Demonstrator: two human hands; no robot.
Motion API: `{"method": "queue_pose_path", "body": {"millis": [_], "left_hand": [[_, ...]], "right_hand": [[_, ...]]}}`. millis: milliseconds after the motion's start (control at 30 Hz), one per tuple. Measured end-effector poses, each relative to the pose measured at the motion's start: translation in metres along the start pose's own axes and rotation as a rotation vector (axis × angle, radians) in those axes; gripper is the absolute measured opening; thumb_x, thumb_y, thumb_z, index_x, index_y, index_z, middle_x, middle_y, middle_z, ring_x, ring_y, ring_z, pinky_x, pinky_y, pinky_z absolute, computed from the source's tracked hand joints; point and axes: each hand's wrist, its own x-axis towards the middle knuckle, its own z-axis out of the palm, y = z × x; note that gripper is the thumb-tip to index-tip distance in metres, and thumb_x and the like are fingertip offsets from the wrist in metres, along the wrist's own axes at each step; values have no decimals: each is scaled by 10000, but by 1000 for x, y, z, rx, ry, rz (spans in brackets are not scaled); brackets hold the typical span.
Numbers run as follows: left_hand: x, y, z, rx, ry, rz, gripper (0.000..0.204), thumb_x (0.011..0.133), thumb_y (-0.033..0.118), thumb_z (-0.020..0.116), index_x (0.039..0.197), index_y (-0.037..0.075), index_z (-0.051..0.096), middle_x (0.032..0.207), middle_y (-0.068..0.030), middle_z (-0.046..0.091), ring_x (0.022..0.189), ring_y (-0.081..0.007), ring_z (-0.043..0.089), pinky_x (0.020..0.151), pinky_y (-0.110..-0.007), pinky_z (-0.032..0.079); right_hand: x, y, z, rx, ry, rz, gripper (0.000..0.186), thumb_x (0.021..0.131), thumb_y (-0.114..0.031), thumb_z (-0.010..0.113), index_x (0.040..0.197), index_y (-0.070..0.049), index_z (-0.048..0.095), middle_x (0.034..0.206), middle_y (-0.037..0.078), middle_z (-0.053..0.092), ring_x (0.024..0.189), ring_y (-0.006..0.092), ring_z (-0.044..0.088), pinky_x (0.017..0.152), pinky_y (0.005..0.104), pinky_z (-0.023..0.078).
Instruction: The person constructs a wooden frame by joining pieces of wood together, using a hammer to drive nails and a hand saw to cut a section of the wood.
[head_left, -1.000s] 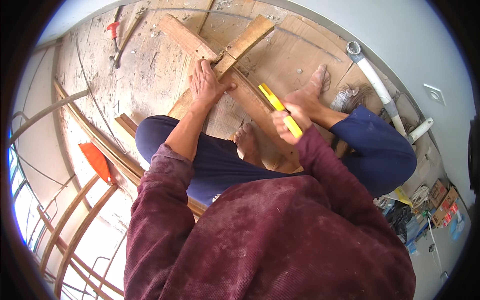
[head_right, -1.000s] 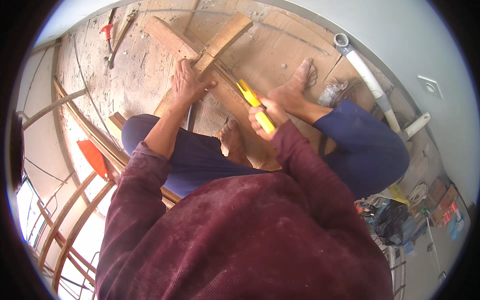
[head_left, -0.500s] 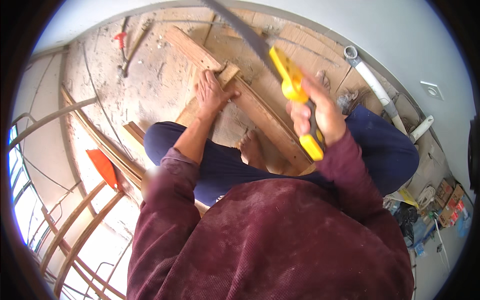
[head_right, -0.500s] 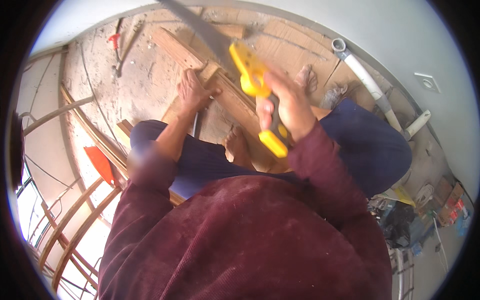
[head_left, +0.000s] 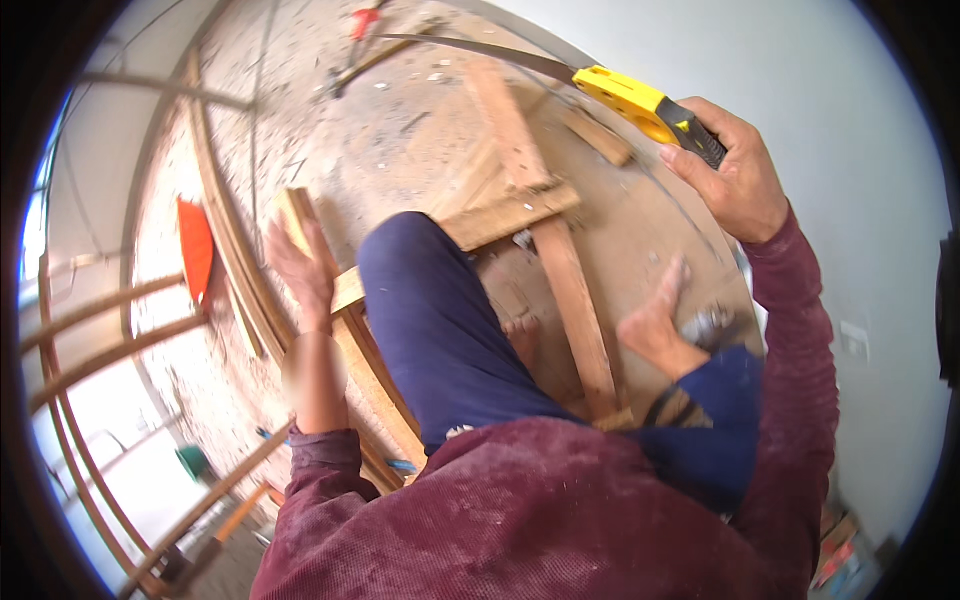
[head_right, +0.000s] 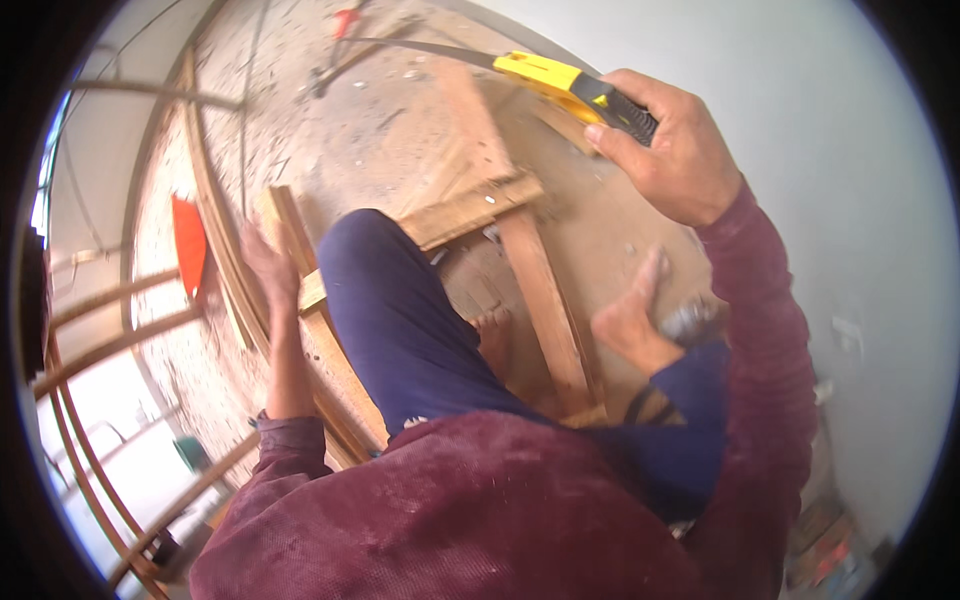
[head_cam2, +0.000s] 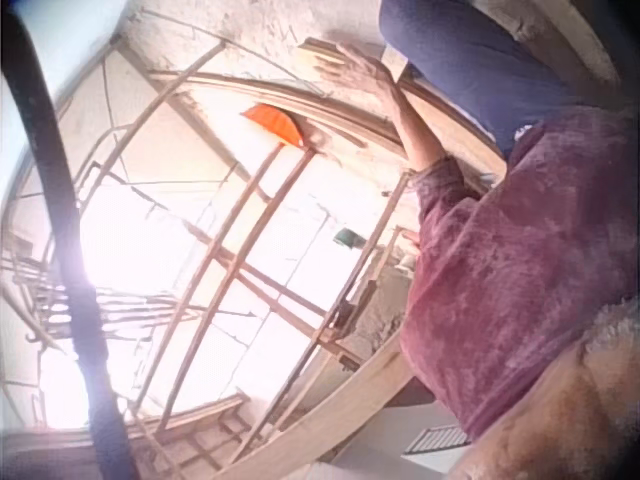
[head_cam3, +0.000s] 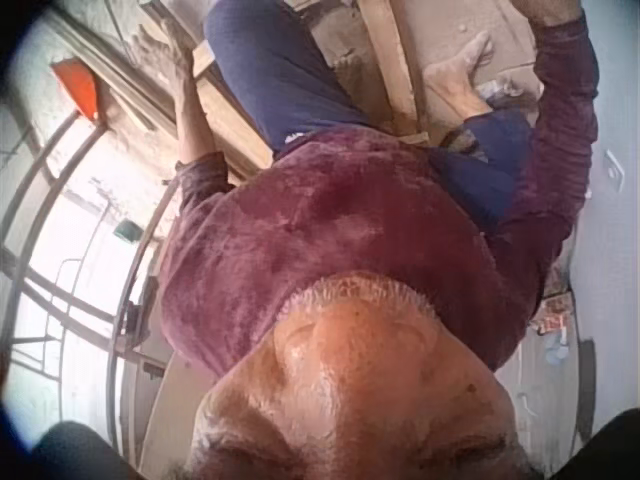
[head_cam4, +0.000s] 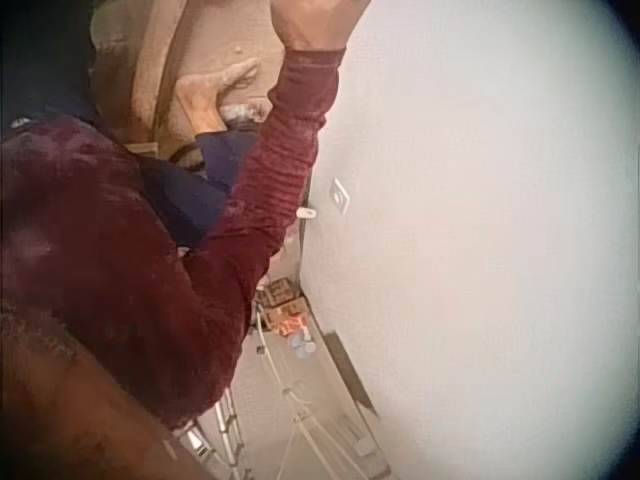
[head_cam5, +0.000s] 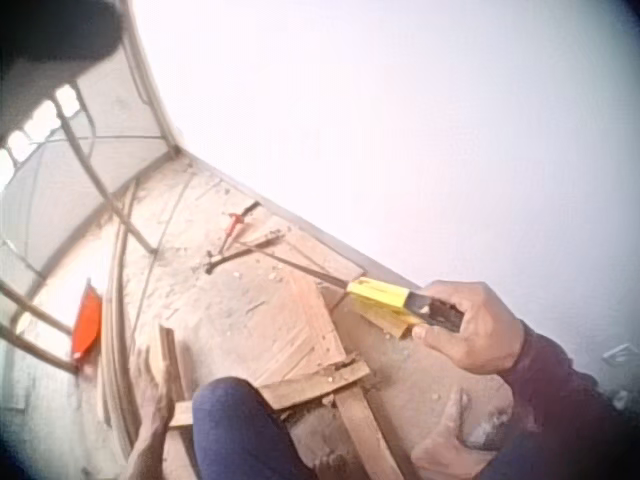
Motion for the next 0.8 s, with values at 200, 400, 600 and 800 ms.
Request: {"method": "queue_pose_path", "body": {"millis": [200,400,600,800], "left_hand": [[-107,-52,52,149,-318,-81,759,835,592,554,1410,133,365,1496,-117,282,1433,-316,123,1114,-599,29],[-102,-59,35,130,-399,-171,778,817,626,547,1397,131,395,1492,-102,289,1424,-338,122,1109,-578,38],[-89,-38,12,161,-563,-323,879,821,609,544,1493,145,218,1570,-115,123,1452,-345,37,1107,-625,92],[-91,131,-102,-1031,-282,-762,765,930,535,446,1475,43,232,1525,-262,157,1423,-384,150,1147,-468,164]], "right_hand": [[159,23,42,-154,-105,-198,200,815,-104,637,977,2,588,748,31,555,701,120,477,666,270,429],[197,45,62,218,-143,193,235,888,-155,600,1068,-8,568,679,-40,448,528,30,358,471,191,267],[173,-36,37,290,-317,452,262,889,-110,565,1126,-10,516,640,-39,431,465,29,359,401,192,260],[131,-96,-55,34,-678,606,243,826,-138,634,1030,-32,554,619,-33,454,470,49,411,414,211,315]]}}
